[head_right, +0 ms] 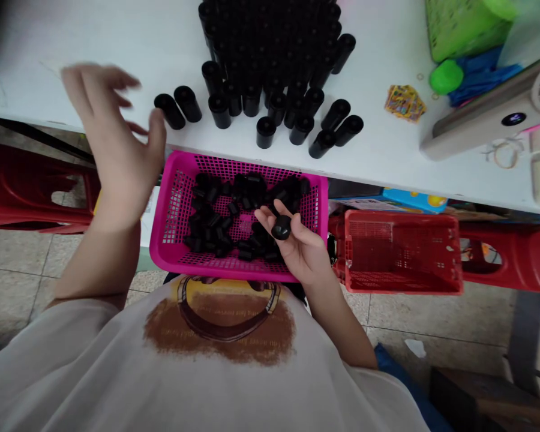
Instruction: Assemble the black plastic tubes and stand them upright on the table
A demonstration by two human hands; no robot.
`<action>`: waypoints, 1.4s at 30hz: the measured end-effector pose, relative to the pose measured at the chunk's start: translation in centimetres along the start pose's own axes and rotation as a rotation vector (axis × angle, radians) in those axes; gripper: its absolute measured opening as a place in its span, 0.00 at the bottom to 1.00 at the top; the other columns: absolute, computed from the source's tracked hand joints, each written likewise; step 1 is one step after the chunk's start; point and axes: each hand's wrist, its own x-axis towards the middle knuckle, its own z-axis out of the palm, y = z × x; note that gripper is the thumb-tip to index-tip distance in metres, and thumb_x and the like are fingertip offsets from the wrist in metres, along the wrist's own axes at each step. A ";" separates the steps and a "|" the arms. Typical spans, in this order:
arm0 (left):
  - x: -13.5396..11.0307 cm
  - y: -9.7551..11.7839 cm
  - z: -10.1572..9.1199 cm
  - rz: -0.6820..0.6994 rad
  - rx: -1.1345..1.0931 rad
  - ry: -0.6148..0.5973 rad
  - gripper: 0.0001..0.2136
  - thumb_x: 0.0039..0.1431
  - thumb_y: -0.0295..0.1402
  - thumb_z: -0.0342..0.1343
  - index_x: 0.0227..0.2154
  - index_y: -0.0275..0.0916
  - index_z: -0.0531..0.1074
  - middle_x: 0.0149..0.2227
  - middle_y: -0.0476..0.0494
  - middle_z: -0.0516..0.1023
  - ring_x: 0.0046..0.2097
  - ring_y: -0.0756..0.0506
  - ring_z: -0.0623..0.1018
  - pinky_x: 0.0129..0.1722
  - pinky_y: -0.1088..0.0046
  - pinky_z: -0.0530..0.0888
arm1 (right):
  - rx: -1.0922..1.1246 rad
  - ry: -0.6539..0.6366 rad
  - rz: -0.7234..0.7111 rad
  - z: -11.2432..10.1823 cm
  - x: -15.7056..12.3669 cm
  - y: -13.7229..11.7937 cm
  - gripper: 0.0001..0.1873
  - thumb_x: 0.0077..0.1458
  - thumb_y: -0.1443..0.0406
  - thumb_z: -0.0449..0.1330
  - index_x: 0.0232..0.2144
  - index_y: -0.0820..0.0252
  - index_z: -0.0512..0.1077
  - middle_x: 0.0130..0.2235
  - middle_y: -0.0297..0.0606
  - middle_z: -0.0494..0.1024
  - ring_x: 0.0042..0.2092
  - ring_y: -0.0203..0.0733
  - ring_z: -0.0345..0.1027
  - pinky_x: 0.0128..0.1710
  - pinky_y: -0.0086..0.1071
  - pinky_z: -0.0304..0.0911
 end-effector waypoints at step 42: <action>-8.9 5.1 -1.5 -0.030 -0.658 -0.860 0.17 0.67 0.46 0.63 0.52 0.41 0.77 0.48 0.42 0.81 0.46 0.43 0.81 0.44 0.68 0.80 | -1.123 -0.189 -0.791 0.5 -1.8 0.2 0.23 0.73 0.46 0.55 0.61 0.42 0.78 0.64 0.37 0.78 0.73 0.57 0.60 0.76 0.60 0.51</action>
